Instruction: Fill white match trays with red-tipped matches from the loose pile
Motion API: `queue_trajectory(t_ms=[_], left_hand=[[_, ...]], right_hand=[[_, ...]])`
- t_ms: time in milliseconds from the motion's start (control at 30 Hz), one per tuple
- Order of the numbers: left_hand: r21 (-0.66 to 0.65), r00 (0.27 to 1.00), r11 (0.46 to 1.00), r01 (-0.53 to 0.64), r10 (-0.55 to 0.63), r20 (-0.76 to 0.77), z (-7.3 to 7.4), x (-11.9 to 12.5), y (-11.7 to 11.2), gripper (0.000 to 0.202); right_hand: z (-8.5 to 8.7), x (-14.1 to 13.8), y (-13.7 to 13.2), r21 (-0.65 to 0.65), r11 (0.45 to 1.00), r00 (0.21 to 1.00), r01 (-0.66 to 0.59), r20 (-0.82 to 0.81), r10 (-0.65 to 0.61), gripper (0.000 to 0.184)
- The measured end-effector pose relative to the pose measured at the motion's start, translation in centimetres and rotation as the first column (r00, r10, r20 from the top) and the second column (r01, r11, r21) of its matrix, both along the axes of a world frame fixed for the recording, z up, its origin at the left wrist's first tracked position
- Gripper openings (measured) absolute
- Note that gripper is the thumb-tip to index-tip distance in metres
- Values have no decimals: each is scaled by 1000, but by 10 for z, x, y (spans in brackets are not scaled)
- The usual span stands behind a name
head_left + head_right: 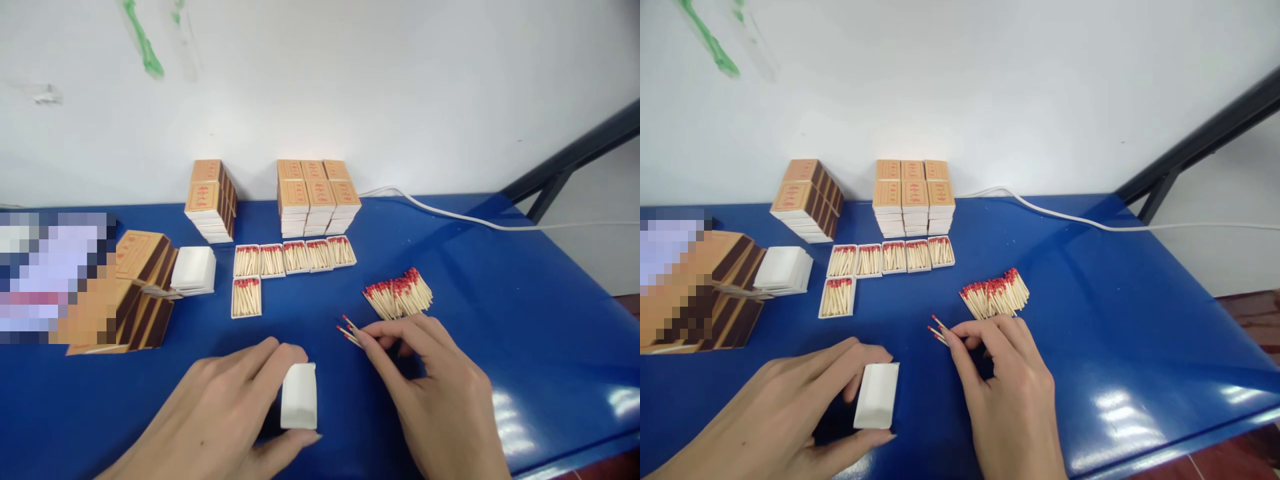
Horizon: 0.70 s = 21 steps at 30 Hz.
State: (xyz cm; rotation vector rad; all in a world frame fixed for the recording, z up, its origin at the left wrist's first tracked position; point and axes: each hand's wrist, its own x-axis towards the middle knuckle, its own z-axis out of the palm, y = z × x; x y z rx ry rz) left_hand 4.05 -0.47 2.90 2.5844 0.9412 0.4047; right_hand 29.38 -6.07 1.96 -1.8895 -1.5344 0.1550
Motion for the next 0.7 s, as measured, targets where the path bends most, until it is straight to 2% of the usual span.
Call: queue_trajectory(t_ms=[267, 400, 567, 700], left_hand=[[-1, 1000, 1000, 1, -1, 5, 3, 3, 2, 73], [12, 1000, 1000, 0, 0, -23, 2, 0, 0, 75], [23, 999, 1000, 7, -6, -33, 2, 0, -1, 72], [49, 1000, 999, 5, -4, -22, 1, 1, 1, 76]], right_hand=[[4, 5, -2, 21, 1000, 997, -23, 71, 21, 21], [5, 9, -8, -6, 997, 991, -75, 108, 75, 15], [6, 4, -4, 43, 992, 985, -121, 129, 115, 16], [9, 1, -1, 30, 991, 977, -128, 175, 120, 13]])
